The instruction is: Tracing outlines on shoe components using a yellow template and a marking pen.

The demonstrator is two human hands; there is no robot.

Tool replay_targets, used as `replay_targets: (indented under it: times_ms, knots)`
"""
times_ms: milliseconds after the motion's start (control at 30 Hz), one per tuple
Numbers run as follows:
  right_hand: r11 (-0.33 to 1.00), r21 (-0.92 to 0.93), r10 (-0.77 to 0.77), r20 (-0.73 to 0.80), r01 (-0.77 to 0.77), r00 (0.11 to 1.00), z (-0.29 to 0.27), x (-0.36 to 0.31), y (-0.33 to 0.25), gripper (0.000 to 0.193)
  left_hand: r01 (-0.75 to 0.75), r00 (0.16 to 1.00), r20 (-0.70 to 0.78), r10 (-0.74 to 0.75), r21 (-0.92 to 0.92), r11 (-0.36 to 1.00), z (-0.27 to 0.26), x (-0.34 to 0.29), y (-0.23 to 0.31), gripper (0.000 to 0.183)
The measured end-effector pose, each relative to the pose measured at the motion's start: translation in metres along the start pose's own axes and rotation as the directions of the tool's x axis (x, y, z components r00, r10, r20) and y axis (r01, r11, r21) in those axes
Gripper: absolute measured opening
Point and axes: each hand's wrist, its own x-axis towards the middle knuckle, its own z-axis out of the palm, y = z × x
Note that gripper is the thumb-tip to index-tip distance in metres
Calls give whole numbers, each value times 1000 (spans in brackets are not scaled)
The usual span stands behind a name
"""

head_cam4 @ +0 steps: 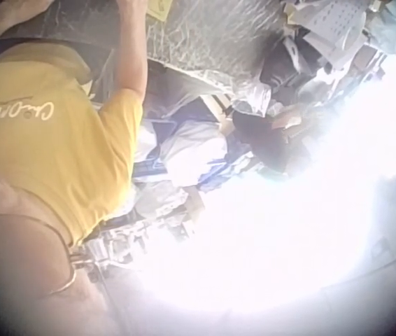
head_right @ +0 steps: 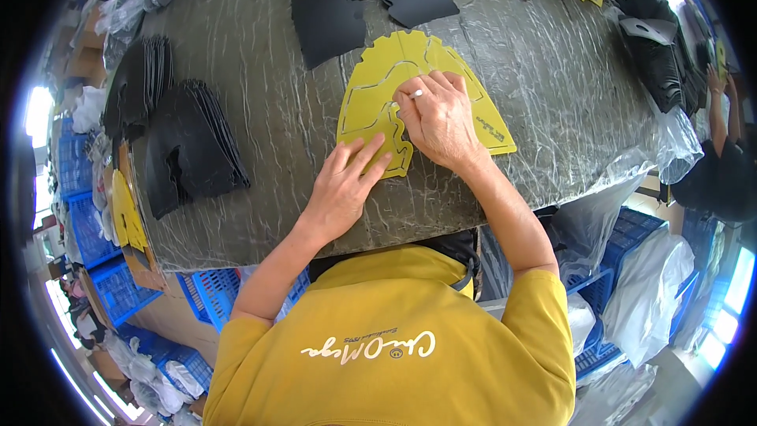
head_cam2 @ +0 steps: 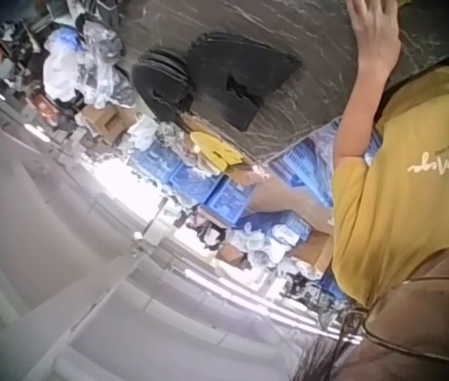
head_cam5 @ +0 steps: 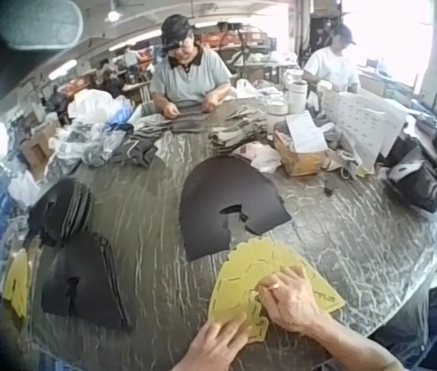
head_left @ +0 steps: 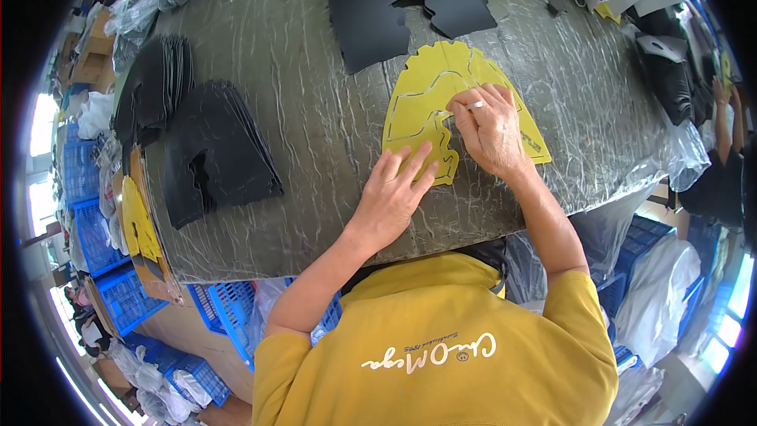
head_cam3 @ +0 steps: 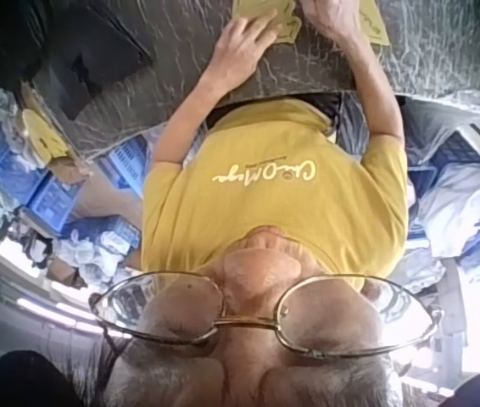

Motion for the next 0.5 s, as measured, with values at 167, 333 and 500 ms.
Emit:
replay_targets:
  times_ms: [167, 333, 500]
  knots:
    - [998, -59, -3, -35, 1, 999, -2, 0, -2, 8, 8, 1000, -3, -8, -4, 1000, 1, -1, 0, 51]
    - [995, -91, 30, -21, -32, 999, -5, -1, -4, 3, 8, 1000, 8, -8, -4, 1000, 0, -1, 1, 52]
    - [1000, -11, 9, -11, -9, 1000, -2, -5, -5, 3, 20, 1000, 10, -20, 4, 1000, 2, -4, 2, 53]
